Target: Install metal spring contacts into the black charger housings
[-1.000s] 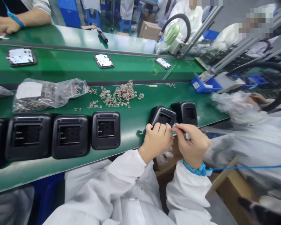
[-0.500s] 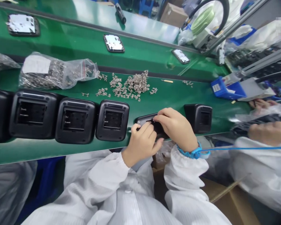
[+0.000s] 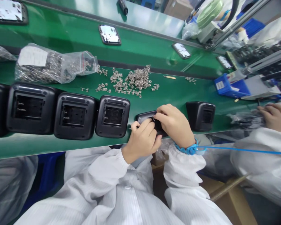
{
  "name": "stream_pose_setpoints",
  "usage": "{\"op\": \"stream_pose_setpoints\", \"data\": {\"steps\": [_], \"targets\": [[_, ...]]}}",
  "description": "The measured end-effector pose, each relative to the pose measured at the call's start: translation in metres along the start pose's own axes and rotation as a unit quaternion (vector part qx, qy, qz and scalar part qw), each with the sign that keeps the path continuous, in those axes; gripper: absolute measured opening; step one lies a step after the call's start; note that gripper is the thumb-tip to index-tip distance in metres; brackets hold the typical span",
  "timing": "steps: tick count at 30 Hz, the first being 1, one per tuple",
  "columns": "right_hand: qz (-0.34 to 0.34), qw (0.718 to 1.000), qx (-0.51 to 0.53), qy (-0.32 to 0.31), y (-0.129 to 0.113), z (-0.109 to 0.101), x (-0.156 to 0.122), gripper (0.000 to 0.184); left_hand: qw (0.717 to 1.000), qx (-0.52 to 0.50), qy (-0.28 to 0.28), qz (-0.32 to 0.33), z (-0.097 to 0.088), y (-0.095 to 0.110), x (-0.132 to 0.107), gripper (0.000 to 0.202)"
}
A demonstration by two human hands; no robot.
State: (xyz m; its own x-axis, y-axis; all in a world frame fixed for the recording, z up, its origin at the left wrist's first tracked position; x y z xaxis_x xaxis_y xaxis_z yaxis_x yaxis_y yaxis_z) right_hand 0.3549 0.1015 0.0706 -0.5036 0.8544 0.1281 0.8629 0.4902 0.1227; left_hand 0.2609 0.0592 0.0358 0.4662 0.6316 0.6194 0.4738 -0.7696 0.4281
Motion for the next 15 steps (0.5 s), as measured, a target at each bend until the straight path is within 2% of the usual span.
{"op": "stream_pose_setpoints", "data": {"steps": [4,11,15], "targets": [[0.003,1.000,0.019,0.010,0.000,-0.001,-0.008,0.029,0.999,0.008,-0.010,0.042,0.003,0.005,0.000,0.026],[0.025,0.997,0.031,0.066,0.003,-0.007,-0.018,0.024,0.998,0.024,-0.011,0.066,0.005,0.009,-0.001,0.030],[0.032,0.992,0.068,0.098,0.006,-0.010,-0.020,0.022,0.998,0.015,-0.025,0.047,0.005,0.006,0.001,0.032]]}}
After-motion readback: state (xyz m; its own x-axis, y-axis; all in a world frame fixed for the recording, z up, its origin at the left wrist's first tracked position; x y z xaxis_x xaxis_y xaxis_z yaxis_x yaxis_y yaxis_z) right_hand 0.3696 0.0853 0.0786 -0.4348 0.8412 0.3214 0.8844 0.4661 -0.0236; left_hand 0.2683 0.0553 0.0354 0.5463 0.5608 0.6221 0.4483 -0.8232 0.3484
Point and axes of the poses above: each hand's wrist, its own x-axis towards the middle knuckle, its own z-axis out of the palm, y = z × x, the point moved 8 cm from there along x, towards the middle knuckle, and after that the axes turned 4 degrees about -y, right-handed, at the moved point
